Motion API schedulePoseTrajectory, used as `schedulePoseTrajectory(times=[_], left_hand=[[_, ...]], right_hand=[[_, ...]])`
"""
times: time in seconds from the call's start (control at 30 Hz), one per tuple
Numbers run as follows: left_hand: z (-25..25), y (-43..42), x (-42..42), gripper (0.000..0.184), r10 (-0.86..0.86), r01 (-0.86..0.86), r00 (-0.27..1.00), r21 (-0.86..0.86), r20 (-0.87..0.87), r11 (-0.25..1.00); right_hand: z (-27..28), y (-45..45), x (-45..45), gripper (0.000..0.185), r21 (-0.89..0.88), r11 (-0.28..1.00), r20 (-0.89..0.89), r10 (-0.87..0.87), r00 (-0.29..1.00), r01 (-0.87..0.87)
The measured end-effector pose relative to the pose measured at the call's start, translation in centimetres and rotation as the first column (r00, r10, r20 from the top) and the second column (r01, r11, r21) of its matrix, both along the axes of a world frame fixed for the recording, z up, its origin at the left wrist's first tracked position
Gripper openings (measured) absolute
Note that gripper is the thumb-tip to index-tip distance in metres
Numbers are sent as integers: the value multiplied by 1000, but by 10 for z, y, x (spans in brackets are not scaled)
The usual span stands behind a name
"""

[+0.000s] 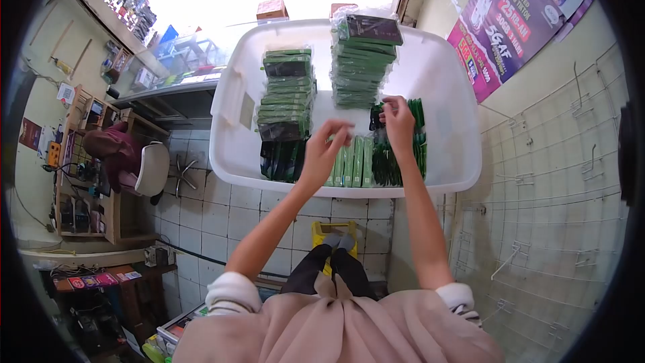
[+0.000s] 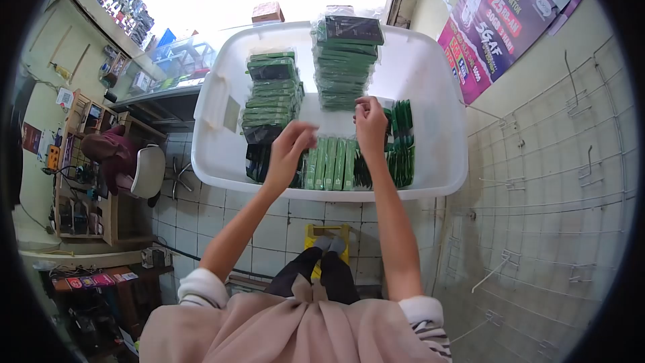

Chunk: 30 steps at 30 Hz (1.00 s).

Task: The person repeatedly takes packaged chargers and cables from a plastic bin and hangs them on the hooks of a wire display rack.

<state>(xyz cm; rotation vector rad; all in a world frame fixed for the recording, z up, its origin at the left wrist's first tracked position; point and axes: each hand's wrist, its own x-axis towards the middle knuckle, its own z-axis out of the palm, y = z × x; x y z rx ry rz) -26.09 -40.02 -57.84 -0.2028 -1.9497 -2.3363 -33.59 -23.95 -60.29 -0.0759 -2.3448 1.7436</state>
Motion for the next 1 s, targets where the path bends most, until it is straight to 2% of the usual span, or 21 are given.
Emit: schedulePoseTrajectory(times=[0.03, 0.07, 0.1, 0.13, 0.17, 0.2, 0.23, 0.27, 0.3, 0.37, 0.43, 0.47, 0.53, 0.57, 0.63, 0.77, 0.8, 0.87, 0.9, 0.97, 1.0], left_hand=[[-21, 8, -20, 14, -26, 23, 997, 42, 66, 999], [-49, 15, -33, 17, -50, 61, 989, -72, 141, 996], [-80, 22, -48, 20, -66, 106, 974, -184, 215, 977], [-113, 28, -58, 24, -103, 198, 956, -348, 273, 916], [-142, 34, -64, 29, -127, 289, 933, -493, 336, 820], [-161, 40, -64, 29, -128, 292, 932, -492, 339, 820], [-176, 45, -64, 34, -164, 352, 926, -617, 341, 704], [-191, 47, -66, 40, -199, 400, 915, -722, 351, 564], [-202, 48, -69, 40, -200, 405, 912, -719, 357, 565], [-224, 50, -70, 47, -315, 502, 863, -738, 395, 451], [-217, 50, -70, 49, -324, 526, 847, -748, 421, 405], [-209, 50, -69, 52, -333, 542, 835, -760, 438, 359], [-211, 50, -70, 53, -350, 563, 819, -754, 455, 338], [-211, 49, -71, 53, -363, 580, 805, -749, 469, 319], [-212, 49, -68, 54, -365, 571, 811, -756, 457, 321], [-211, 49, -68, 43, -335, 503, 856, -780, 393, 371], [-213, 49, -70, 43, -345, 506, 854, -778, 390, 371], [-211, 46, -84, 43, -171, 361, 931, -756, 321, 546], [-197, 47, -88, 43, -177, 356, 934, -754, 312, 551], [-157, 47, -90, 38, 16, 156, 967, -641, 254, 751], [-150, 49, -90, 38, 9, 153, 970, -640, 243, 753]], right_hand=[[-36, 6, -21, 14, 81, 996, 189, 18, 982, -34], [-81, 12, -32, 24, 356, 928, 215, 37, 976, -113], [-116, 16, -37, 34, 597, 780, 245, 46, 968, -188], [-128, 18, -34, 42, 612, 728, 410, 42, 911, -309], [-137, 21, -30, 50, 603, 672, 563, 24, 826, -431], [-147, 24, -27, 54, 564, 644, 641, 53, 765, -517], [-150, 24, -27, 58, 516, 615, 712, 79, 697, -597], [-153, 25, -30, 58, 514, 615, 715, 78, 695, -597], [-144, 23, -29, 57, 406, 570, 821, 117, 559, -714], [-151, 24, -29, 56, 269, 516, 907, 147, 394, -813], [-178, 28, -32, 47, 176, 628, 927, 154, 342, -758], [-189, 31, -32, 47, 171, 630, 929, 154, 338, -758], [-196, 34, -33, 42, 53, 775, 894, 245, 376, -630], [-199, 33, -31, 42, 54, 775, 893, 244, 377, -630], [-201, 26, -27, 51, 363, 702, 820, 71, 569, -612], [-199, 33, -34, 49, 398, 750, 786, 18, 617, -528], [-182, 34, -34, 51, 424, 745, 754, 25, 656, -515], [-148, 36, -29, 56, 480, 760, 665, 11, 747, -438], [-136, 39, -28, 56, 490, 757, 658, 2, 753, -431], [-116, 45, -26, 57, 482, 800, 522, 65, 850, -357], [-99, 48, -20, 52, 426, 832, 473, 132, 871, -357]])
